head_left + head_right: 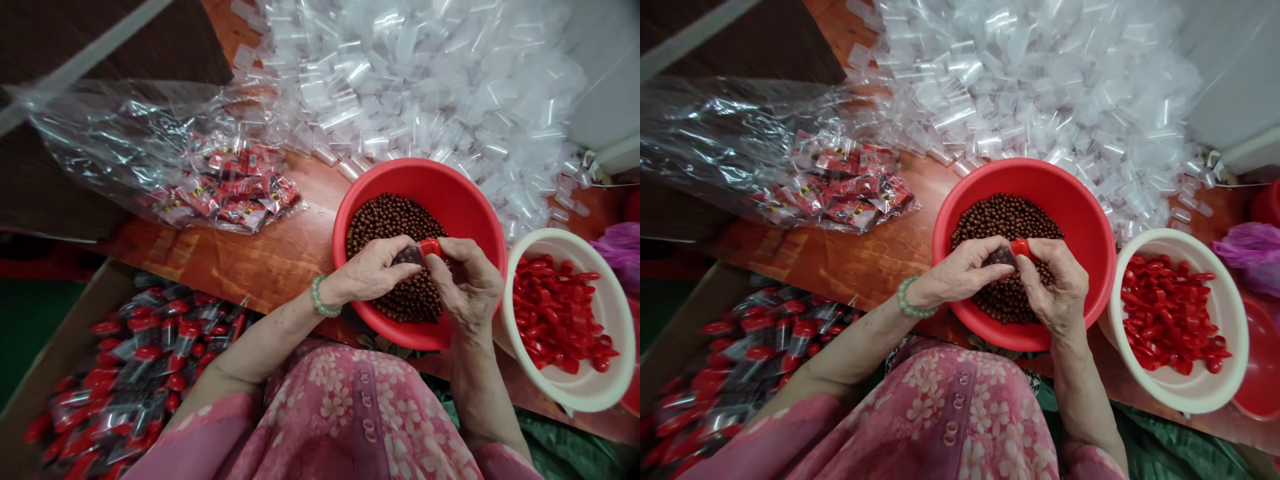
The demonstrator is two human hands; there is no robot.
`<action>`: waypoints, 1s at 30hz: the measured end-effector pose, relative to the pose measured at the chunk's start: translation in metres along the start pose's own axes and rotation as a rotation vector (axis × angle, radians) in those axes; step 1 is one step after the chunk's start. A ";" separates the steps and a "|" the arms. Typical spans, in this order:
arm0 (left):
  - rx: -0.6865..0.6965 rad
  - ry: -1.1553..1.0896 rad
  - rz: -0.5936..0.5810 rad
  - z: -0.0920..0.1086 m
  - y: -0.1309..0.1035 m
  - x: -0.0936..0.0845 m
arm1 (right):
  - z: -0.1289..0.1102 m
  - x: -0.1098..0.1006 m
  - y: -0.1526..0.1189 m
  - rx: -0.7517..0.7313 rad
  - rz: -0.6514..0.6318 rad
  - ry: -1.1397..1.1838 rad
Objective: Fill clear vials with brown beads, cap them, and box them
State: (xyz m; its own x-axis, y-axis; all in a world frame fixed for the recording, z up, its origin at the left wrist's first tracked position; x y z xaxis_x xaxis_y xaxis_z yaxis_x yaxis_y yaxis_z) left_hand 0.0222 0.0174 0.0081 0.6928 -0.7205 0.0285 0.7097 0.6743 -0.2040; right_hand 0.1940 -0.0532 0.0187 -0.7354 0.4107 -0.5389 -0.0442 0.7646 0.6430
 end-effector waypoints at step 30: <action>-0.102 -0.506 -0.182 -0.005 0.003 0.007 | -0.002 0.021 -0.006 -0.319 -0.201 -0.515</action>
State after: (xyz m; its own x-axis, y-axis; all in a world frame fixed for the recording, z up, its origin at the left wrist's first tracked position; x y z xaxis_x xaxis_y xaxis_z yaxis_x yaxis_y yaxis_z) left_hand 0.0282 0.0136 0.0026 0.5532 -0.6392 0.5341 0.8250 0.5091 -0.2453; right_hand 0.1770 -0.0506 0.0045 -0.2764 0.5213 -0.8074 -0.4054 0.6984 0.5898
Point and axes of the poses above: each hand's wrist, its own y-axis towards the middle knuckle, its own x-axis out of the palm, z = x × y, the point moved 1 cm from there along y, towards the middle knuckle, and after that the axes turned 11 degrees about -x, right-handed, at the moved point
